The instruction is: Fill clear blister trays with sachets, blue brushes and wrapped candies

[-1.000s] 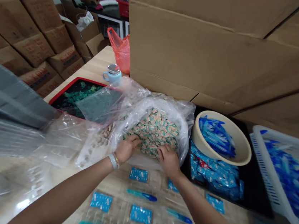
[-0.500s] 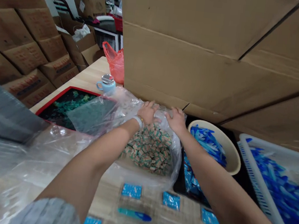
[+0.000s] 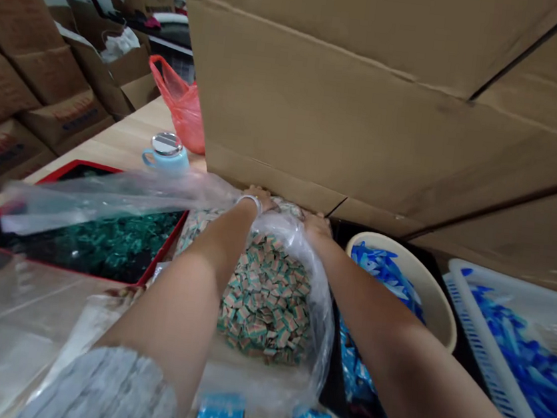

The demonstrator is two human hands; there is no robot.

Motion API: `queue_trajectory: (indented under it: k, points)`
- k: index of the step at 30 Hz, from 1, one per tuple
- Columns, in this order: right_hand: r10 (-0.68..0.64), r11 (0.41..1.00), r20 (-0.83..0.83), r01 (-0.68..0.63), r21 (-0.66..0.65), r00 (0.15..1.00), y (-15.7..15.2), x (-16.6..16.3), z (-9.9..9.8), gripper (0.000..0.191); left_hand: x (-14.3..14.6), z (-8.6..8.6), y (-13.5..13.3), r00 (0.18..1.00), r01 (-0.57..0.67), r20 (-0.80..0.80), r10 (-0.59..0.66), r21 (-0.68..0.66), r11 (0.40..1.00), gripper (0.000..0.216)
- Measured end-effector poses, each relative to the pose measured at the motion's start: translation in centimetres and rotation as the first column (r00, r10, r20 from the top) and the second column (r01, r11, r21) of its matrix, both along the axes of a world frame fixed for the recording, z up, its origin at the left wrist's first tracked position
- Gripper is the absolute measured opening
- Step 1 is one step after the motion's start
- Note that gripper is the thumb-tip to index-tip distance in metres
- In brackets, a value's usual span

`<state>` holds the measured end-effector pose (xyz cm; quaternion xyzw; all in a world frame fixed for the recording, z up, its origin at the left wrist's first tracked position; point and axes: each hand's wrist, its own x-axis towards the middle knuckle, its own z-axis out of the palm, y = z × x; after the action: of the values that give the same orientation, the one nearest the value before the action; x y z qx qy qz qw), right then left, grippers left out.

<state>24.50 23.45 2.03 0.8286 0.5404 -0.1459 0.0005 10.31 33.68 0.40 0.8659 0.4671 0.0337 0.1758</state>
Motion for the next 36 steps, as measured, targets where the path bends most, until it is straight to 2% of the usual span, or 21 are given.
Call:
queue_trajectory:
  k: [3, 6, 9, 11, 15, 20, 25, 27, 30, 33, 36]
  points:
    - [-0.043, 0.998, 0.004, 0.043, 0.049, 0.999, -0.1, -0.6, -0.1, 0.038, 0.0, -0.3, 0.2, 0.997, -0.008, -0.073, 0.008, 0.007, 1.000, 0.031]
    - [-0.045, 0.992, -0.003, 0.045, 0.116, 0.999, -0.6, -1.0, 0.2, 0.033, -0.4, 0.4, -0.4, 0.996, -0.018, -0.082, 0.022, 0.049, 0.999, 0.037]
    - [0.014, 0.967, 0.024, -0.020, 0.252, 1.000, -1.7, -1.4, 1.4, 0.033, -1.2, 1.6, -1.4, 0.998, -0.034, -0.044, 0.039, 0.118, 0.992, 0.043]
    - [0.023, 0.931, 0.036, -0.035, 0.362, 0.999, -2.5, -1.7, 2.6, 0.033, -1.9, 2.4, -2.1, 0.998, -0.047, 0.043, 0.040, 0.191, 0.980, 0.044]
    - [0.091, 0.807, 0.012, -0.081, 0.585, 0.996, -3.7, -2.2, 5.5, 0.031, -3.1, 4.5, -3.5, 0.962, -0.114, 0.274, 0.017, 0.340, 0.934, 0.042]
    - [0.136, 0.583, -0.040, -0.047, 0.811, 0.990, -3.6, -2.6, 9.1, 0.032, -3.9, 8.2, -5.0, 0.884, -0.219, 0.468, -0.007, 0.425, 0.878, 0.041]
    - [0.156, 0.444, -0.057, -0.019, 0.896, 0.986, -3.6, -3.4, 12.2, 0.036, -4.2, 11.6, -6.1, 0.751, -0.296, 0.656, -0.079, 0.441, 0.847, 0.043]
    - [0.160, 0.368, -0.044, -0.018, 0.930, 0.986, -3.5, -3.6, 13.3, 0.039, -4.2, 12.8, -6.6, 0.697, -0.322, 0.709, -0.107, 0.442, 0.837, 0.044]
    - [0.160, 0.276, -0.019, -0.026, 0.961, 0.987, -3.1, -3.7, 14.4, 0.039, -4.3, 14.4, -7.1, 0.673, -0.340, 0.728, -0.127, 0.457, 0.822, 0.044]
    - [0.149, 0.298, 0.001, -0.046, 0.953, 0.989, -2.3, -3.7, 14.8, 0.038, -4.4, 15.0, -7.1, 0.692, -0.346, 0.716, -0.093, 0.442, 0.827, 0.043]
    - [0.151, 0.343, 0.044, -0.094, 0.935, 0.988, -1.7, -3.6, 14.5, 0.038, -4.4, 14.0, -6.2, 0.692, -0.335, 0.720, -0.058, 0.391, 0.858, 0.047]
